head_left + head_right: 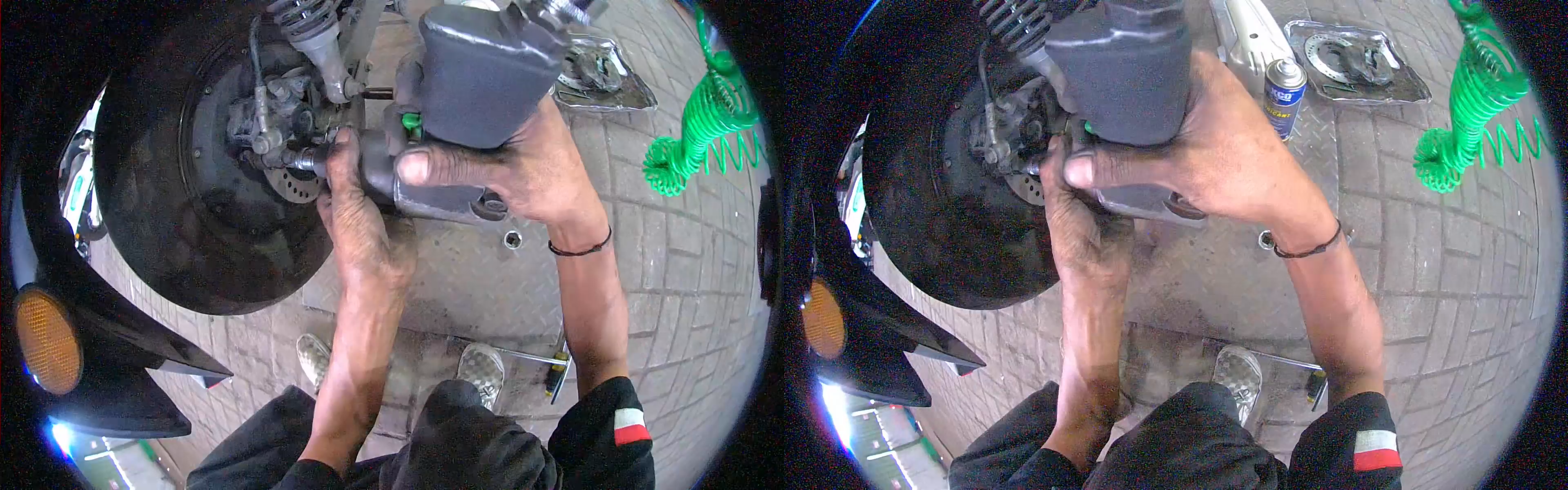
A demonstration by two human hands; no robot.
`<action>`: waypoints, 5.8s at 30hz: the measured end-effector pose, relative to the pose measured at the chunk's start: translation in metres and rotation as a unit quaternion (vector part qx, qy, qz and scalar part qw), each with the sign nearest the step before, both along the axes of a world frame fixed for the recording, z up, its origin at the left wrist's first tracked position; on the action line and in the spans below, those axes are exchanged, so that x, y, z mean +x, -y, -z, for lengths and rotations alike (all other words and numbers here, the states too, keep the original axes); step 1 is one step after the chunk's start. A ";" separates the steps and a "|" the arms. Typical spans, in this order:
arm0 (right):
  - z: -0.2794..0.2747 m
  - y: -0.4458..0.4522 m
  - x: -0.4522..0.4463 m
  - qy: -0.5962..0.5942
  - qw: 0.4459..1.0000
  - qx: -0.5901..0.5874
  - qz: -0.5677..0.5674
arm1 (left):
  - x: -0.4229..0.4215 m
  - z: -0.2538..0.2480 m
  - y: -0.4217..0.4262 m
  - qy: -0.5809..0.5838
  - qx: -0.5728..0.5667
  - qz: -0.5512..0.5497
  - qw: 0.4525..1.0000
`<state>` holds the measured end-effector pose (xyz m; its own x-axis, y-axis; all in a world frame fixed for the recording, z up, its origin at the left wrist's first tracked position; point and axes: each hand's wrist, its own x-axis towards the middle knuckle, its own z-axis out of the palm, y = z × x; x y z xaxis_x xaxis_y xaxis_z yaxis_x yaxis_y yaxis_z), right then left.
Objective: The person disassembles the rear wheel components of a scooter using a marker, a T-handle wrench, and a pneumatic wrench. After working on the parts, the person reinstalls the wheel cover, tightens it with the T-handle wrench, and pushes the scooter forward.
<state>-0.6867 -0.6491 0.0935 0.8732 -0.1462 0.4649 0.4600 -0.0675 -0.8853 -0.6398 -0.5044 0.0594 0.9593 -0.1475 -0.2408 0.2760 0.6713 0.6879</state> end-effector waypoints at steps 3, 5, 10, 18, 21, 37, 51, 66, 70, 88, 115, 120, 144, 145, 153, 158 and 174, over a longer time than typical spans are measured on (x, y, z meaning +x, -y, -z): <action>0.000 0.001 -0.002 0.002 0.999 -0.045 0.001 | -0.001 0.002 0.000 0.012 0.013 0.007 1.000; 0.002 -0.005 -0.003 0.026 0.998 -0.053 0.020 | 0.000 0.003 -0.002 0.013 0.009 0.010 1.000; -0.005 -0.002 0.000 0.024 0.997 -0.068 0.040 | -0.001 -0.005 0.001 0.009 0.034 -0.002 0.999; -0.010 -0.004 -0.003 -0.017 0.998 -0.062 0.029 | 0.000 -0.002 -0.002 0.019 0.048 0.020 0.998; -0.014 0.001 -0.002 0.014 0.996 -0.083 0.036 | -0.009 -0.014 0.002 0.029 0.005 0.022 0.999; 0.000 0.043 0.025 0.122 0.992 0.039 0.005 | 0.017 0.000 0.007 0.069 0.017 0.104 0.992; -0.021 0.046 0.064 0.258 0.852 -0.394 0.230 | -0.005 0.035 -0.048 0.227 0.414 -0.189 0.861; -0.052 0.021 0.027 0.077 0.971 -0.185 0.131 | 0.042 0.027 -0.095 0.418 0.607 -0.188 0.649; -0.067 0.026 0.019 -0.029 0.988 -0.088 0.122 | 0.051 0.028 -0.088 0.451 0.604 -0.210 0.623; 0.175 -0.029 -0.140 -0.330 0.934 0.136 0.026 | 0.072 -0.050 -0.060 0.591 0.686 -0.226 0.360; 0.222 -0.083 -0.184 -0.389 0.903 0.091 0.157 | 0.088 -0.012 -0.090 0.448 0.529 -0.207 0.690; 0.202 -0.043 -0.240 -0.395 0.870 0.211 0.209 | -0.020 0.076 -0.119 0.530 0.596 -0.163 0.581; 0.015 0.069 -0.336 -0.343 0.805 0.045 0.483 | -0.074 0.093 -0.026 0.511 0.562 0.174 0.627; -0.018 0.070 -0.335 -0.319 0.826 0.009 0.464 | -0.074 0.092 -0.020 0.548 0.540 0.125 0.626; -0.160 -0.017 -0.260 -0.549 0.813 -0.195 -0.003 | -0.060 0.046 0.003 0.470 0.429 0.181 0.750; -0.169 -0.054 -0.238 -0.219 0.825 -0.415 -0.314 | -0.057 0.062 -0.011 0.449 0.510 0.198 0.706; -0.132 -0.098 -0.160 -0.244 0.658 -0.475 -0.531 | -0.036 0.041 -0.029 0.491 0.384 0.156 0.766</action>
<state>-0.8471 -0.5509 0.2259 0.3285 0.8207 -0.4675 0.3709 -0.5673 -0.7353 -0.6760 -0.4751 0.0182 0.6811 -0.5828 0.4432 -0.5625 -0.0290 0.8263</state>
